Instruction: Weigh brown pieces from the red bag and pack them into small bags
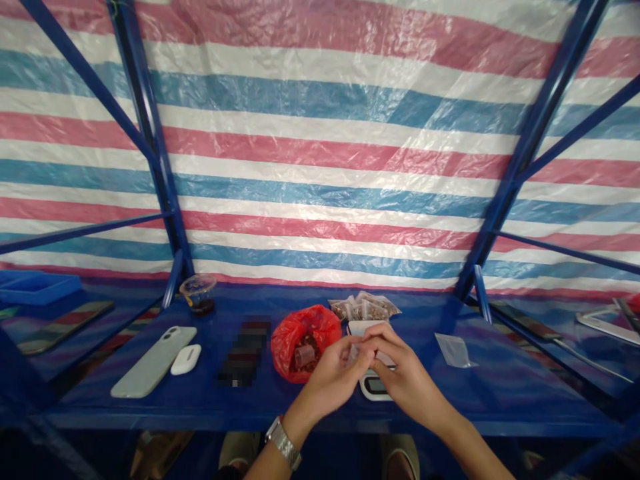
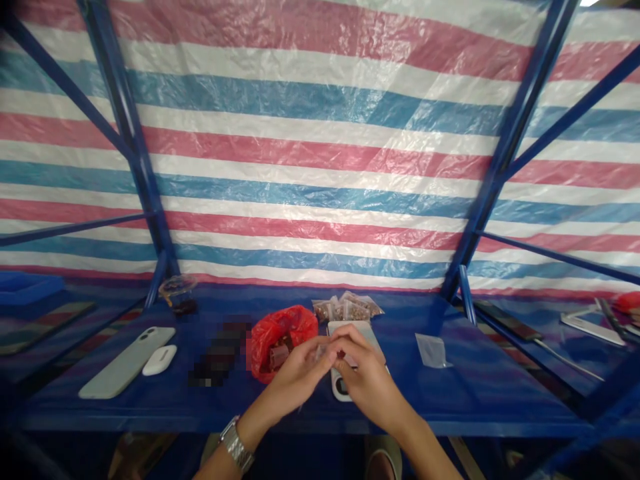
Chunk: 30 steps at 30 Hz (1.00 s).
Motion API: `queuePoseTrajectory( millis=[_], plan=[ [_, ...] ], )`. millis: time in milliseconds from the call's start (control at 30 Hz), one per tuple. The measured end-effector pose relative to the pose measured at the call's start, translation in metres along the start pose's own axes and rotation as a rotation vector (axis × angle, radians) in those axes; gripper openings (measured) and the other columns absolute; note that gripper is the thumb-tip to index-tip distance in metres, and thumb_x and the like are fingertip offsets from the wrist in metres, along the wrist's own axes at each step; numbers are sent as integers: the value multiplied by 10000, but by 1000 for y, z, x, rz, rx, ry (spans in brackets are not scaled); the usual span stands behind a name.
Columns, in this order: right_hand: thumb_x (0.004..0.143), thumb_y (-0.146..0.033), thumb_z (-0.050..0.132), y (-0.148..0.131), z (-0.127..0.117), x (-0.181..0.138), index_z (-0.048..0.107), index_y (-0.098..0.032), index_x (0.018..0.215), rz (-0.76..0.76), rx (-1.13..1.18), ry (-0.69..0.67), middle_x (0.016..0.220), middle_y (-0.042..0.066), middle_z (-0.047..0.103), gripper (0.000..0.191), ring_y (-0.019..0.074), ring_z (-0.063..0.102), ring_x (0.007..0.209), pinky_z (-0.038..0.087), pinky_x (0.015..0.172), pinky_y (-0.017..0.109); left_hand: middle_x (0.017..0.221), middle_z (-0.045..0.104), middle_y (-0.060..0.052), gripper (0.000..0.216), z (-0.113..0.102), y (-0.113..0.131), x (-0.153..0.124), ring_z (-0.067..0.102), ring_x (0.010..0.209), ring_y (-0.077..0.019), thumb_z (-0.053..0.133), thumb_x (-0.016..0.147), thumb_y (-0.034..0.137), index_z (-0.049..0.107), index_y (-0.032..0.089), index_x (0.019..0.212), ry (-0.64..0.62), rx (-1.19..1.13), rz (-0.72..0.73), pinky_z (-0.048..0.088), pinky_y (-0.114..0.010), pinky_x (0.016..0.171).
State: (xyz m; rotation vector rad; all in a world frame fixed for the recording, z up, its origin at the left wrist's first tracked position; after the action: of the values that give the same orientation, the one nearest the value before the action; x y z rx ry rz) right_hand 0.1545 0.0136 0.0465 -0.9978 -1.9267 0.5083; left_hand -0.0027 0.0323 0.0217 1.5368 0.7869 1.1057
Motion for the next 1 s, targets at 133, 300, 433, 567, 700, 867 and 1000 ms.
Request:
queuePoseTrajectory(
  millis=[133, 300, 433, 567, 700, 867, 1000],
  plan=[
    [960, -256, 590, 0, 12, -1, 652, -243, 836, 18, 22, 3, 980, 57, 604, 140, 215, 604, 915, 514, 829, 327, 987, 761, -89, 433, -18, 4, -3, 705, 906, -224, 743, 835, 535, 723, 157, 1044, 34, -17, -39, 546, -313, 812],
    [994, -345, 572, 2, 30, 5, 681, -258, 1036, 8, 57, 37, 1066, 75, 632, 146, 216, 611, 933, 522, 859, 344, 862, 730, -57, 388, -45, 12, -6, 660, 759, -179, 757, 820, 507, 713, 156, 980, 117, 72, 73, 511, -270, 699],
    [992, -259, 547, 12, 54, 27, 697, -260, 1117, 6, -4, -10, 1103, 71, 688, 195, 231, 635, 1026, 506, 949, 382, 890, 740, -57, 377, -83, 13, -5, 680, 803, -202, 687, 867, 522, 707, 177, 1018, 493, 195, 113, 529, -303, 757],
    [881, -99, 627, 18, 79, 58, 747, -250, 1058, -115, -178, -155, 1108, 61, 740, 262, 254, 636, 1098, 451, 1044, 435, 897, 736, -74, 414, -106, 6, -6, 687, 795, -229, 656, 880, 540, 679, 174, 1073, 697, 403, 71, 534, -340, 754],
    [782, -52, 719, 17, 91, 78, 773, -249, 1043, -218, -255, -333, 1115, 64, 754, 331, 261, 637, 1101, 445, 1029, 419, 929, 715, -94, 436, -104, 0, -9, 689, 832, -253, 613, 907, 553, 632, 168, 1109, 673, 506, 57, 538, -377, 781],
    [751, -130, 815, 26, 93, 79, 794, -253, 955, -169, -284, -422, 989, 64, 757, 239, 260, 641, 986, 465, 898, 382, 973, 672, -92, 434, -97, -3, -11, 681, 887, -264, 632, 908, 528, 572, 169, 1145, 674, 621, 59, 538, -405, 833],
    [749, -119, 811, 37, 89, 75, 791, -251, 986, -128, -265, -370, 953, 46, 758, 272, 245, 649, 942, 444, 925, 389, 1054, 642, -110, 416, -92, -4, -11, 673, 964, -276, 695, 890, 436, 531, 169, 1164, 658, 798, 36, 535, -416, 874]
  ],
)
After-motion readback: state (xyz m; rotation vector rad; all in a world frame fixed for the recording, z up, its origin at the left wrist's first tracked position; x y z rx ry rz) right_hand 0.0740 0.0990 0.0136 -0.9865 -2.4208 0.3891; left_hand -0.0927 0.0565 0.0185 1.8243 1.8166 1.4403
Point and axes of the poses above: each hand's wrist, its own x-axis towards the middle knuckle, its own z-axis out of the palm, y = z × x, the point moved 2 cm from there along x, towards the middle knuckle
